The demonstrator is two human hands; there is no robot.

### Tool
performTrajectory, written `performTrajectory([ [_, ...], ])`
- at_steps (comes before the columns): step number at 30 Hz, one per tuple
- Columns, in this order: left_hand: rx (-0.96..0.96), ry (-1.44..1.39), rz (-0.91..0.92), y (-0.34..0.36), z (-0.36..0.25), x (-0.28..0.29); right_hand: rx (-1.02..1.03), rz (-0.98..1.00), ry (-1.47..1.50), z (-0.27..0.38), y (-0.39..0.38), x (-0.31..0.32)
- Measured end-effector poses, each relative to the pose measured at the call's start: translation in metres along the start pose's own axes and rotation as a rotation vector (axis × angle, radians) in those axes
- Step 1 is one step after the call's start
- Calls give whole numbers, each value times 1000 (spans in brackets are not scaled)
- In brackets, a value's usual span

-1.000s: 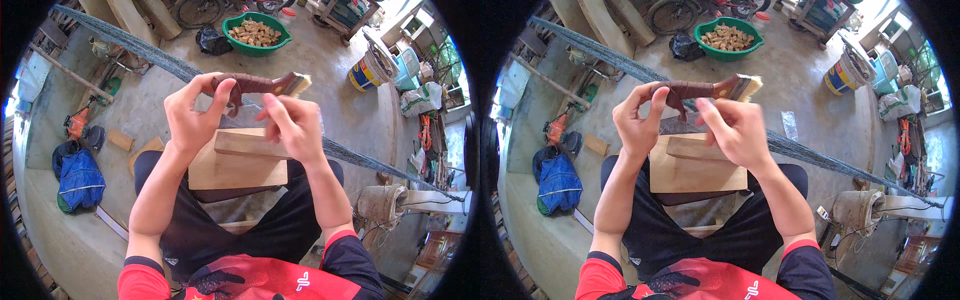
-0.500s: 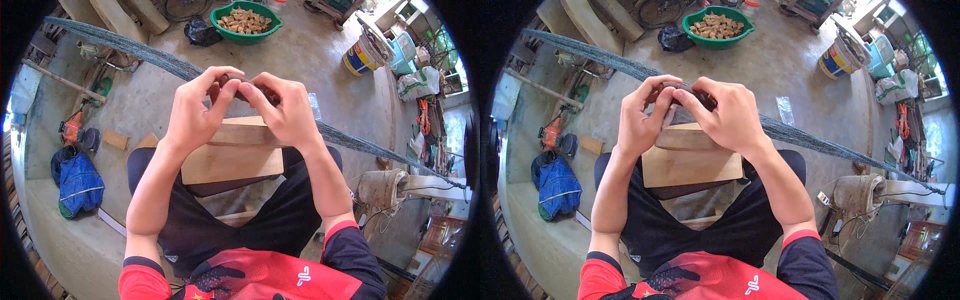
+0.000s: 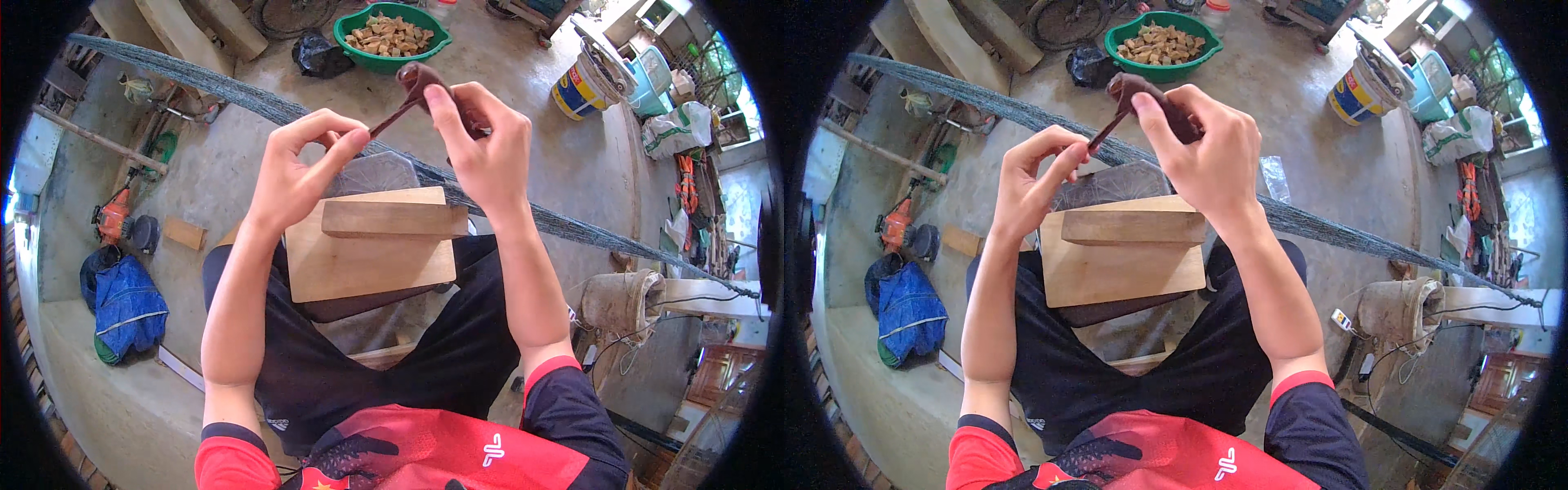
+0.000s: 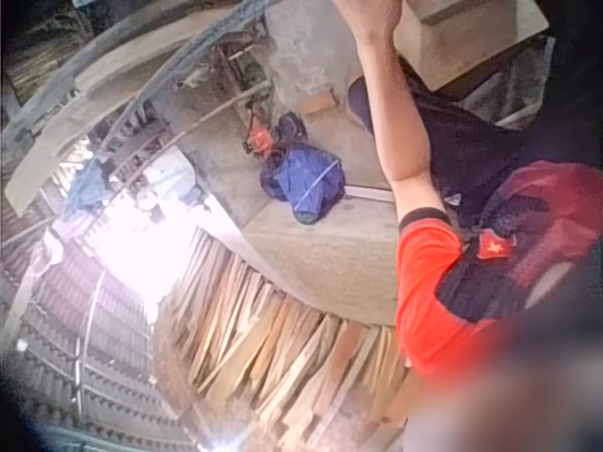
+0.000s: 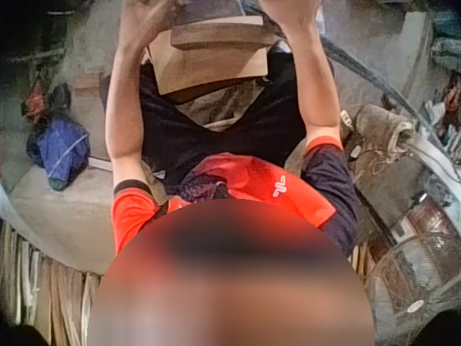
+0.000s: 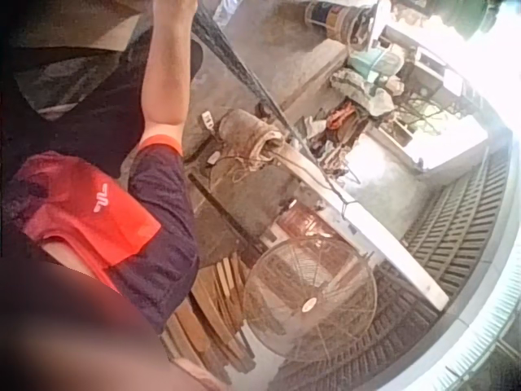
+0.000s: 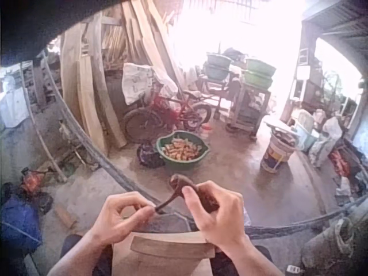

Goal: Wrapping a brush handle with a cloth strip and then using it to dust off a piece of wood.

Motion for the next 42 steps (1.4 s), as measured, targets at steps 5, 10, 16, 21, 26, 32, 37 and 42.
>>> performTrajectory([
  [5,-184,-173,-1,10,-7,8,197,-130,-145,19,-2,8],
  [10,-158,-309,-15,5,-19,-22,280,-85,-196,37,-14,-7],
  [16,-71,71,5,5,-26,-8,235,-74,-159,33,-11,-4],
  [21,-361,121,-116,-2,-50,3,-83,139,97,-2,-7,-20],
  [26,-352,9,-90,0,-44,-5,-261,280,471,-8,-12,-36],
  [32,-253,-134,-23,-1,-41,-7,-369,432,609,-6,-21,-51],
  [37,-331,-82,-8,-3,-51,-6,-408,602,715,1,-32,-64],
  [42,-455,-18,-71,-9,-63,-1,-359,786,784,15,-42,-71],
])
Point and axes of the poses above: each hand's wrist, its own y-axis towards the middle knuckle, its own x-axis out of the back of the hand, z = x × y, the point moved 10 cm from there along y, towards the middle knuckle, and after that the axes turned 1 degree about -x, right-handed, at the moved point
